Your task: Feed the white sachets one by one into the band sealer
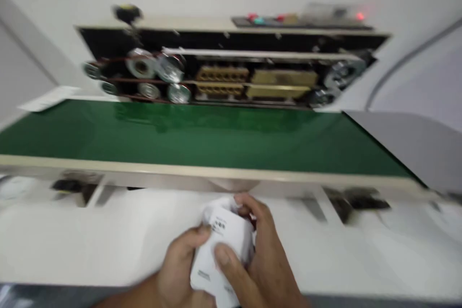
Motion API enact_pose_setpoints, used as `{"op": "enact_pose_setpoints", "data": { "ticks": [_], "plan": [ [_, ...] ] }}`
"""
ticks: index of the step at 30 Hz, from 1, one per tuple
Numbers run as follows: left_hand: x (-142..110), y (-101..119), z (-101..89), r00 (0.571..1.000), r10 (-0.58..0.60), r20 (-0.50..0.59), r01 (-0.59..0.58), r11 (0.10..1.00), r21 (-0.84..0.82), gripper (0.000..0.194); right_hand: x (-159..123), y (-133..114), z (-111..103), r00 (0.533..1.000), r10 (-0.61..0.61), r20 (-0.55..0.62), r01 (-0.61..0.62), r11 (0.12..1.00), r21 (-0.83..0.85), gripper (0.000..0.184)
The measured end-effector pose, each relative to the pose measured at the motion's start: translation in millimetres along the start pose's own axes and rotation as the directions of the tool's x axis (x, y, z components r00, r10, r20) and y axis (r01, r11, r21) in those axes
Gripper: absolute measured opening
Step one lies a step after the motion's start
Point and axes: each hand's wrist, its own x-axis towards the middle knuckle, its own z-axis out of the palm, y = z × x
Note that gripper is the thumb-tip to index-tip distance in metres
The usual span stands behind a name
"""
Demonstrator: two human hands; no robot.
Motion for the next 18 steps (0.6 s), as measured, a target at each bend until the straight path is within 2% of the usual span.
{"op": "enact_pose_setpoints", "data": {
  "ticks": [2,4,7,10,14,18],
  "plan": [
    [0,-4,-2.5,0.996,-0.091,0.028,0.093,0.99,-0.106,0.035,-5,7,-6,0.997,-0.023,-0.078,0.011,0.988,-0.156,0.065],
    [-3,-5,-5.4,0.991,-0.112,0.072,0.123,0.977,-0.173,0.03,-12,15,-13,0.991,0.042,-0.13,-0.064,0.983,-0.172,0.062],
    [-6,-6,-6.7,0.988,-0.086,0.125,0.113,0.967,-0.228,0.038,-24,20,-17,0.981,0.165,-0.104,-0.168,0.986,-0.021,0.058],
    [-7,-8,-4.8,0.994,-0.058,0.096,0.078,0.974,-0.215,0.042,-35,16,-16,0.973,0.224,-0.056,-0.216,0.968,0.129,0.061],
    [-6,-9,-4.4,0.994,-0.009,0.112,0.036,0.971,-0.238,0.03,-43,9,-15,0.969,0.247,0.002,-0.242,0.949,0.202,0.075],
    [-11,-12,-15.3,0.994,-0.016,0.106,0.047,0.956,-0.289,0.038,-44,10,-18,0.952,0.303,0.054,-0.306,0.913,0.269,0.076]
  ]
}}
